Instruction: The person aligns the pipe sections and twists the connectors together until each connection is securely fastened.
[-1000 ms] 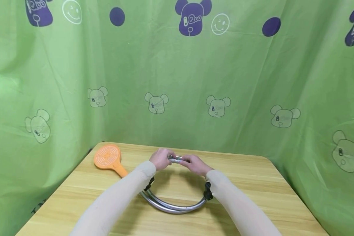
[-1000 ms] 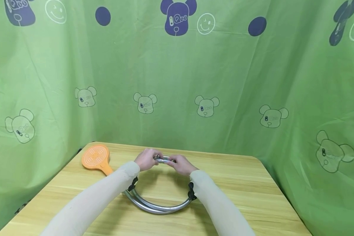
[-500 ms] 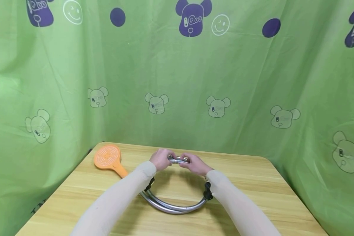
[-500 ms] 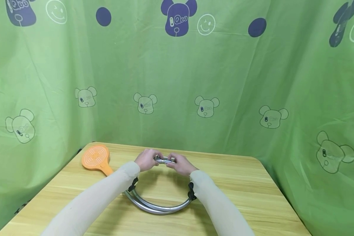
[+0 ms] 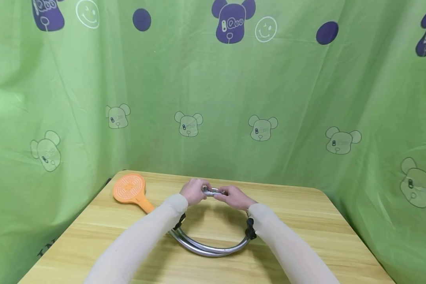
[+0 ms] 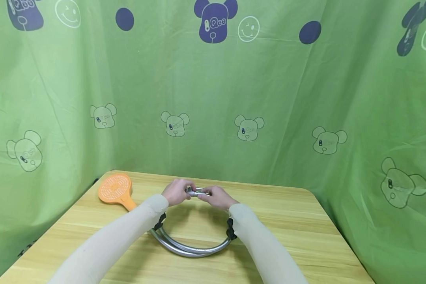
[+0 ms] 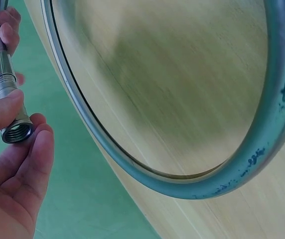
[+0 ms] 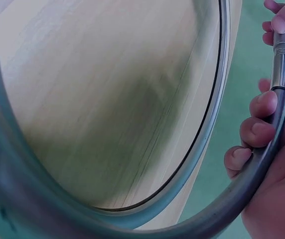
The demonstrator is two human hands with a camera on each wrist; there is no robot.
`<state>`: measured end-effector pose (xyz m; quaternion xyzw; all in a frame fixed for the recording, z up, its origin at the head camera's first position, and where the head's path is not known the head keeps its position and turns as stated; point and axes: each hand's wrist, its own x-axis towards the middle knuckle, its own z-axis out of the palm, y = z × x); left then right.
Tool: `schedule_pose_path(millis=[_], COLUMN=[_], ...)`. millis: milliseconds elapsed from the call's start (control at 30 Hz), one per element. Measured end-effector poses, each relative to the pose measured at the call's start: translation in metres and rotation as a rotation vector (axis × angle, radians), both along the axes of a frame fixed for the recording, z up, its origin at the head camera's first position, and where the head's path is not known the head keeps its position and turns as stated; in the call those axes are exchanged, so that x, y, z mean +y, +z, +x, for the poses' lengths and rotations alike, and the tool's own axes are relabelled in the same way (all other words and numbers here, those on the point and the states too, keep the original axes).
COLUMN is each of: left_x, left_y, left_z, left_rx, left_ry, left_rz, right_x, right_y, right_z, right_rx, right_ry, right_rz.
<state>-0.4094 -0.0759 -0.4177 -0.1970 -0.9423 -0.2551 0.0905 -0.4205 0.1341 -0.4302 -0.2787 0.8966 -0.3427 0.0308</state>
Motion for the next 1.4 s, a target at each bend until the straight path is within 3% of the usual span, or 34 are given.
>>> schedule_pose_path(millis=[267, 567, 967, 1400], left_x=[-0.0012, -0.0011, -0.002, -0.0006], left_y=[-0.0014, 0.0016, -0.0002, -0.0021], left_z=[-0.0022, -0.0004, -0.0019, -0.0015], left_rx=[0.013, 0.017, 0.018, 0.016], left_ry=[0.001, -0.012, -0.009, -0.004], left_rz=[-0.009, -0.004, -0.009, -0.007], right_x=[-0.0001, 0.0019, -0.0018, 0.0003], right_y=[0.0001, 0.0008, 0.0006, 0.0011], right_z=[0.0014, -0.0024, 0.0002, -0.002], right_rx=[-0.009, 0.039, -0.021, 0.053], right_ry=[-0.023, 0.006, -0.022, 0.024], right_rz=[-0.053, 0.005, -0.038, -0.005])
